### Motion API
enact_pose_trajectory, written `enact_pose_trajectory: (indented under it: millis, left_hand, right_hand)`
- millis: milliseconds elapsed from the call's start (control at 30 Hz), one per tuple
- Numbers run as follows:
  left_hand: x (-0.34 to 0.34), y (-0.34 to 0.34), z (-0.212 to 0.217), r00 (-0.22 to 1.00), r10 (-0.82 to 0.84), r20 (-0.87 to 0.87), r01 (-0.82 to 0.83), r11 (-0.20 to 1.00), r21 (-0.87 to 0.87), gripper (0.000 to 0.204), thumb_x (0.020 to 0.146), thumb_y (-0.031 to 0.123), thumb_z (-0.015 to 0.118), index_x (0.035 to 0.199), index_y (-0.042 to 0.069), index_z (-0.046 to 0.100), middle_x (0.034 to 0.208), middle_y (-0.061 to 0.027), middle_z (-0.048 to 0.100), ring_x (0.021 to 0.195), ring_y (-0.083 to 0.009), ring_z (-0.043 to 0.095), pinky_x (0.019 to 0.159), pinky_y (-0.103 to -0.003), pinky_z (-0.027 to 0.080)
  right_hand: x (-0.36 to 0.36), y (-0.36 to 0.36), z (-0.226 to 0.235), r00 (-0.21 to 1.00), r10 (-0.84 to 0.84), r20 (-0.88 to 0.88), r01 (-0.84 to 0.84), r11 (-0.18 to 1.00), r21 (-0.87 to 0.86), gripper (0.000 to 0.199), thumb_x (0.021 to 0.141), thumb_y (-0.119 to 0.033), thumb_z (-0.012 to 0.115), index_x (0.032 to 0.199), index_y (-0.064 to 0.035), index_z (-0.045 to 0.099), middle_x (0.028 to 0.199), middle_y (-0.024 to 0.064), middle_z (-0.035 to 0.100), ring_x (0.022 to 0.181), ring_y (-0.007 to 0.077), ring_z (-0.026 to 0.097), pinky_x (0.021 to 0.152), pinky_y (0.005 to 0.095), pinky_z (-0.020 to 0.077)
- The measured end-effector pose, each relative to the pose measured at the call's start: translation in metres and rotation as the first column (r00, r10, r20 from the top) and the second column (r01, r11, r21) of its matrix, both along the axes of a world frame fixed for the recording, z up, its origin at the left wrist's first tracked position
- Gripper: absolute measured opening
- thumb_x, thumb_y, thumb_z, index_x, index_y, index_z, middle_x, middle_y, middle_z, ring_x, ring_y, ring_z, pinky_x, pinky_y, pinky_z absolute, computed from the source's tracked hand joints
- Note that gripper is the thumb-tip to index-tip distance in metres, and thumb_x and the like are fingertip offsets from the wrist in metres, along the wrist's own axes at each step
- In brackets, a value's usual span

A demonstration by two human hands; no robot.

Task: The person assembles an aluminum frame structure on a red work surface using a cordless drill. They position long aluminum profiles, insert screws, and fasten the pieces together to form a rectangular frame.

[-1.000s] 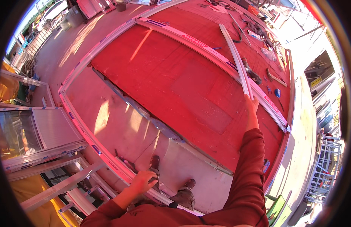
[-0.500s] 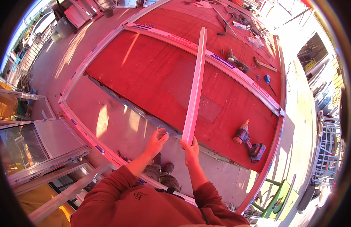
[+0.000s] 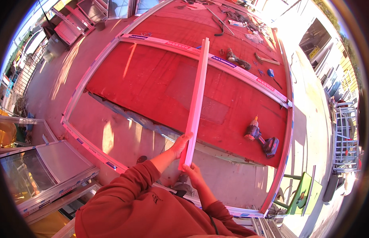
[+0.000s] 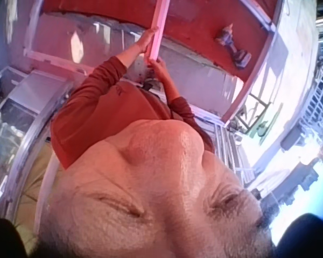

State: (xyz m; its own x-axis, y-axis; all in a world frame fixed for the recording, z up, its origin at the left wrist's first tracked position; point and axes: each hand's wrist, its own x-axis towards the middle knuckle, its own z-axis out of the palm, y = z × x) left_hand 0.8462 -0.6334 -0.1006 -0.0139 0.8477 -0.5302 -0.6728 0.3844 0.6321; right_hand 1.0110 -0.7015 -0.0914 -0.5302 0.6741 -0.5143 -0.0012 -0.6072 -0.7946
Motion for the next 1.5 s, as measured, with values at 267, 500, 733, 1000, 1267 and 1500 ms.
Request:
enact_pose_trajectory:
  millis: [267, 500, 733, 1000, 1267, 1500]
  left_hand:
    - [-0.062, -0.04, -0.032, 0.998, -0.02, -0.059, 0.019, 1.0, -0.024, 0.068, 0.085, 0.042, 0.078, 0.129, -0.002, 0.051, 0.108, -0.0092, 0.061, 0.093, -0.0177, 0.061, 0.083, -0.033, 0.053]
    - [-0.166, -0.065, -0.01, 0.978, -0.166, -0.127, 0.165, 0.986, -0.024, 0.067, 0.085, 0.037, 0.079, 0.13, -0.003, 0.049, 0.11, -0.0112, 0.063, 0.095, -0.0183, 0.062, 0.082, -0.034, 0.054]
    - [-0.205, -0.063, 0.001, 0.967, -0.248, -0.059, 0.25, 0.968, 0.028, 0.07, 0.084, 0.033, 0.08, 0.13, -0.003, 0.043, 0.114, -0.0136, 0.062, 0.098, -0.0188, 0.063, 0.087, -0.035, 0.053]
    - [-0.219, 0.016, 0.033, 0.943, -0.289, 0.165, 0.277, 0.957, 0.088, 0.044, 0.089, 0.039, 0.073, 0.12, 0.012, 0.057, 0.111, -0.0027, 0.064, 0.098, -0.0159, 0.063, 0.085, -0.038, 0.053]
    - [-0.298, 0.089, 0.041, 0.957, -0.004, 0.288, -0.03, 0.993, 0.115, 0.043, 0.091, 0.05, 0.066, 0.109, 0.011, 0.062, 0.1, -0.0069, 0.068, 0.092, -0.0257, 0.066, 0.083, -0.047, 0.056]
    - [-0.318, 0.081, 0.04, 0.942, 0.057, 0.332, -0.108, 0.985, 0.138, 0.038, 0.098, 0.047, 0.057, 0.107, 0.01, 0.063, 0.093, -0.0082, 0.069, 0.083, -0.0265, 0.067, 0.077, -0.045, 0.057]
  right_hand:
    - [-0.114, -0.007, -0.004, 0.867, -0.324, 0.378, 0.266, 0.943, 0.199, 0.034, 0.096, -0.026, 0.064, 0.116, 0.0005, 0.058, 0.099, 0.009, 0.066, 0.083, 0.0143, 0.063, 0.07, 0.0307, 0.0521]
    - [-0.214, -0.052, -0.009, 0.848, -0.447, 0.287, 0.358, 0.88, 0.313, 0.032, 0.098, -0.023, 0.062, 0.118, 0.0007, 0.058, 0.101, 0.0084, 0.065, 0.089, 0.0126, 0.061, 0.077, 0.03, 0.0508]
    - [-0.256, -0.068, 0.014, 0.78, -0.54, 0.318, 0.43, 0.83, 0.355, 0.032, 0.093, -0.02, 0.067, 0.115, 0.0012, 0.06, 0.1, 0.008, 0.066, 0.087, 0.0129, 0.062, 0.077, 0.0312, 0.052]
    - [-0.183, -0.154, 0.066, 0.812, -0.314, 0.491, 0.184, 0.938, 0.295, 0.028, 0.084, -0.015, 0.067, 0.108, -0.0013, 0.065, 0.094, 0.0021, 0.066, 0.083, 0.0101, 0.059, 0.075, 0.0278, 0.0493]
    - [-0.06, -0.285, 0.066, 0.843, 0.037, 0.537, 0.092, 0.973, -0.211, 0.036, 0.077, -0.012, 0.065, 0.11, 0.0005, 0.068, 0.096, 0.0058, 0.068, 0.09, 0.0161, 0.063, 0.082, 0.03, 0.0492]
    - [-0.053, -0.294, 0.064, 0.708, 0.068, 0.703, 0.046, 0.989, -0.142, 0.041, 0.079, -0.023, 0.075, 0.11, 0.0022, 0.068, 0.098, 0.0097, 0.07, 0.091, 0.0178, 0.064, 0.083, 0.0325, 0.0496]
